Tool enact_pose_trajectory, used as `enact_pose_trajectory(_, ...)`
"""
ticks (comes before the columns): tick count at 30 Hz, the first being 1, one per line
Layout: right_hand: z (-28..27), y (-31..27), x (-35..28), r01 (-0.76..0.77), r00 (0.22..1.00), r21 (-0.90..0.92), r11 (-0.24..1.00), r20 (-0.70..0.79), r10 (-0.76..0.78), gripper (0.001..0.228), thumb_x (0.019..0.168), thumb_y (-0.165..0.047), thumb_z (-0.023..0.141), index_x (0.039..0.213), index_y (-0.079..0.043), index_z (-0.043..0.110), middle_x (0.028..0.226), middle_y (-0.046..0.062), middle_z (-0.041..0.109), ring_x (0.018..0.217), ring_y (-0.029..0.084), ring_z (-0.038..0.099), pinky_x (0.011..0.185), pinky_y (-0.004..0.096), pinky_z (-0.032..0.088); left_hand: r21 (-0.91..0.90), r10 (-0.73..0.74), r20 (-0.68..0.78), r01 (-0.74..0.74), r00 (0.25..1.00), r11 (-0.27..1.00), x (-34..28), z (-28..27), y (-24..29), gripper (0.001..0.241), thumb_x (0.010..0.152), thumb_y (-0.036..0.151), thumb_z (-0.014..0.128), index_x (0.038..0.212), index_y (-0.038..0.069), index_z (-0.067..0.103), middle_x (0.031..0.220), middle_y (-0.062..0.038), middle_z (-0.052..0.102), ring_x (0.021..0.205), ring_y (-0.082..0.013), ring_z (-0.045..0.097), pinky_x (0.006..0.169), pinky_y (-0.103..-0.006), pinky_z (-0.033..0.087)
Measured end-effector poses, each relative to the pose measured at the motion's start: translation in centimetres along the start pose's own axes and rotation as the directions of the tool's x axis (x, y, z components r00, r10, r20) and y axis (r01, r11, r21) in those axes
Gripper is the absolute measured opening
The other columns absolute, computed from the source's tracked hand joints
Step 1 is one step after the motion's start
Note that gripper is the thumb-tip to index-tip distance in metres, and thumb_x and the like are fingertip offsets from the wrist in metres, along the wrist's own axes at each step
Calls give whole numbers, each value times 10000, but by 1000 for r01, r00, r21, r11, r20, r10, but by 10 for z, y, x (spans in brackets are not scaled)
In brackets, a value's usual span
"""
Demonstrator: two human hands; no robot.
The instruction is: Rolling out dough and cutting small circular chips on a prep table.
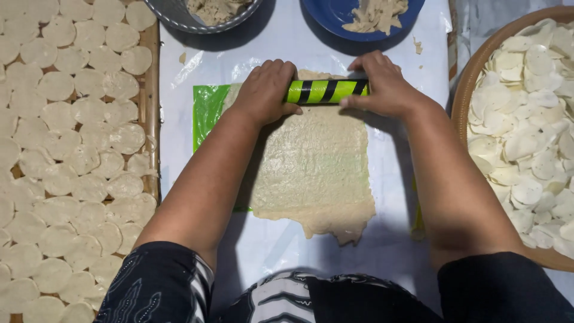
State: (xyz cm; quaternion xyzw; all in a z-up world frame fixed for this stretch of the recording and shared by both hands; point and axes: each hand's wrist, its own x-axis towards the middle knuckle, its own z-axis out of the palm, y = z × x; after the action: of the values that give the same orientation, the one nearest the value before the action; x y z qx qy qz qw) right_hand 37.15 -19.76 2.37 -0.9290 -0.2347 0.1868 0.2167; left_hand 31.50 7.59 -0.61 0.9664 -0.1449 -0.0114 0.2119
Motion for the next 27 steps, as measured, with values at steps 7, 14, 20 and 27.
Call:
enact_pose_trajectory(7, -6, -12, -35, 75, 986, -242, 967, -126, -108, 534, 757, -146, 848, 1240, -54, 640, 1214, 155, 666, 1106, 336, 610, 982, 474, 460, 156, 142, -160, -117, 977, 981, -14, -26, 15, 568, 698, 424, 894, 1123, 121, 669, 1059, -62, 710, 1083, -267, 604, 1083, -431, 321)
enact_pose_trajectory(14, 79, -31, -130, 109, 903, -402, 909, -342, -260, 567, 893, -277, 700, 1407, -85, 557, 1227, 149, 572, 1186, 360, 583, 1122, 571, 347, 99, 62, -264, -37, 962, 994, -112, 13, 58, 557, 849, 345, 790, 1319, 132, 579, 1236, -147, 652, 1242, -346, 593, 1141, -550, 368)
enact_pose_trajectory(20, 115, -27, -131, -10, 900, -299, 954, -418, -122, 739, 1075, -528, 352, 1579, 14, 358, 1526, 277, 456, 1471, 407, 382, 1208, 668, 28, 18, -68, -284, 76, 956, 997, -127, 50, 69, 576, 1083, 384, 441, 1552, 52, 397, 1590, -239, 400, 1500, -410, 325, 1230, -551, 198)
enact_pose_trajectory(27, 77, -2, -43, -105, 931, -309, 945, -364, -16, 724, 1143, -527, 290, 1602, 26, 379, 1653, 265, 385, 1587, 349, 240, 1207, 624, -141, 117, -135, -291, 176, 947, 978, -41, 36, 41, 626, 1102, 482, 355, 1508, 24, 483, 1589, -218, 423, 1503, -404, 328, 1238, -524, 185)
